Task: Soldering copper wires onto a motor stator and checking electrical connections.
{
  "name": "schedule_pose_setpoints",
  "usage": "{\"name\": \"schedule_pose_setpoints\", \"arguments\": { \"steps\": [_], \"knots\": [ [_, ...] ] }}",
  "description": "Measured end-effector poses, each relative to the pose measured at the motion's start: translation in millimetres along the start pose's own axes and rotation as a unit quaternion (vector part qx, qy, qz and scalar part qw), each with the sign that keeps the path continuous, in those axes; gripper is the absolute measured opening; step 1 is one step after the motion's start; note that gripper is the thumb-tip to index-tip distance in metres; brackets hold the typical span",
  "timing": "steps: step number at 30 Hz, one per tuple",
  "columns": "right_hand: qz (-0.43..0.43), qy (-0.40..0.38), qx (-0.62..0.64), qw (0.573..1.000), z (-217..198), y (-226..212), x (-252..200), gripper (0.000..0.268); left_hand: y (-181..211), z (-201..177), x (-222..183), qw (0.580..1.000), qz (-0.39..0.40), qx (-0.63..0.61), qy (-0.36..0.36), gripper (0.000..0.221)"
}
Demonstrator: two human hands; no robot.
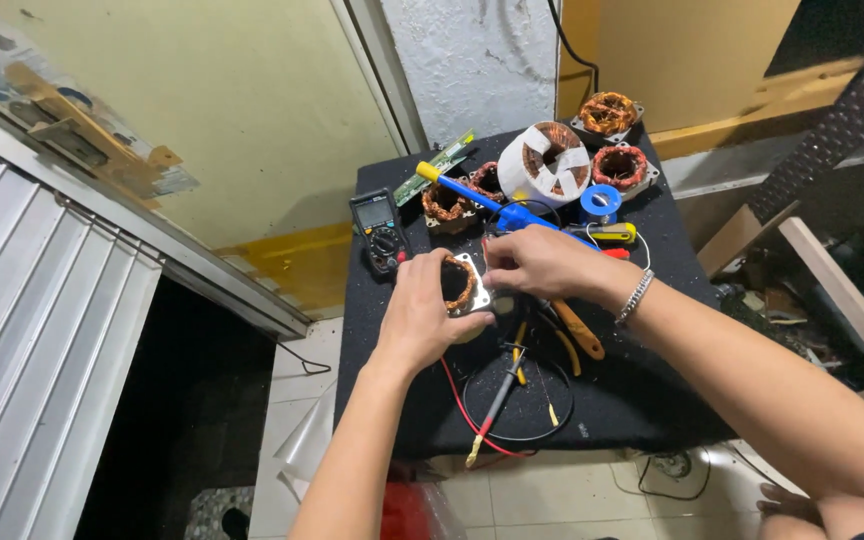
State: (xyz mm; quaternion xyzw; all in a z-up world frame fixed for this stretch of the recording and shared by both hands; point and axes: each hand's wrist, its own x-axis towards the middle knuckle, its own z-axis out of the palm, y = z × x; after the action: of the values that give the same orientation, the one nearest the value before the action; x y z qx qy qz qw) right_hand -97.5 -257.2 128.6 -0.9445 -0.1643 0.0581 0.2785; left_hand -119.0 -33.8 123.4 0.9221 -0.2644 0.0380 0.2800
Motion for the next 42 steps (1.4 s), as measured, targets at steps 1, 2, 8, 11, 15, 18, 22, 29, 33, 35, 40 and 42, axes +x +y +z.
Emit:
{"name": "schedule_pose_setpoints", "arguments": {
  "steps": [1,2,8,11,15,18,22,29,33,35,40,42],
  "knots": [
    [0.007,0.002,0.016,1.000,0.2,0.6,-2.0,0.031,0.5,-0.6,0.0,1.000,0.001,0.002,0.001,0.092],
    [0.004,0.002,0.013,1.000,0.0,5.9,-2.8,0.031,1.2,1.3,0.5,1.000,-0.001,0.002,0.005,0.092],
    [0.005,0.067,-0.022,0.997,4.9,19.3,-5.2,0.033,1.3,3.6,-1.7,0.998,0.009,0.012,0.053,0.093],
    [0.056,0.059,-0.104,0.991,1.1,10.8,-9.5,0.024,2.4,-0.6,-1.7,0.998,-0.023,0.058,0.032,0.094],
    [0.097,0.073,-0.203,0.971,-10.9,-5.3,-33.6,0.025,12.8,-9.8,-4.0,0.997,-0.051,0.047,-0.023,0.096],
    [0.147,-0.020,-0.303,0.942,-9.7,-5.0,-50.0,0.033,9.9,-5.4,-2.8,0.997,-0.044,0.055,-0.019,0.096],
    [0.170,-0.186,-0.389,0.886,18.6,5.3,-68.2,0.043,8.7,-6.4,-2.9,0.997,-0.045,0.058,-0.025,0.096],
    [0.194,-0.094,-0.217,0.952,34.5,34.6,-74.3,0.036,4.5,-8.9,-6.2,0.998,-0.032,0.049,-0.031,0.094],
    [0.230,0.004,-0.101,0.968,-3.9,-9.0,-79.1,0.033,1.2,-5.1,-3.5,0.999,-0.021,0.041,-0.012,0.090],
    [0.234,0.060,-0.083,0.967,-22.4,-24.1,-82.0,0.033,4.8,-5.6,-2.1,0.999,-0.013,0.034,-0.015,0.088],
    [0.104,0.276,0.144,0.945,-40.9,-39.6,-81.1,0.016,4.1,-9.1,-1.9,0.998,-0.040,0.045,-0.028,0.094],
    [0.074,0.304,0.183,0.932,-29.7,-37.1,-78.4,0.015,5.3,-9.0,-3.2,0.998,-0.044,0.036,-0.034,0.095]
  ]
}}
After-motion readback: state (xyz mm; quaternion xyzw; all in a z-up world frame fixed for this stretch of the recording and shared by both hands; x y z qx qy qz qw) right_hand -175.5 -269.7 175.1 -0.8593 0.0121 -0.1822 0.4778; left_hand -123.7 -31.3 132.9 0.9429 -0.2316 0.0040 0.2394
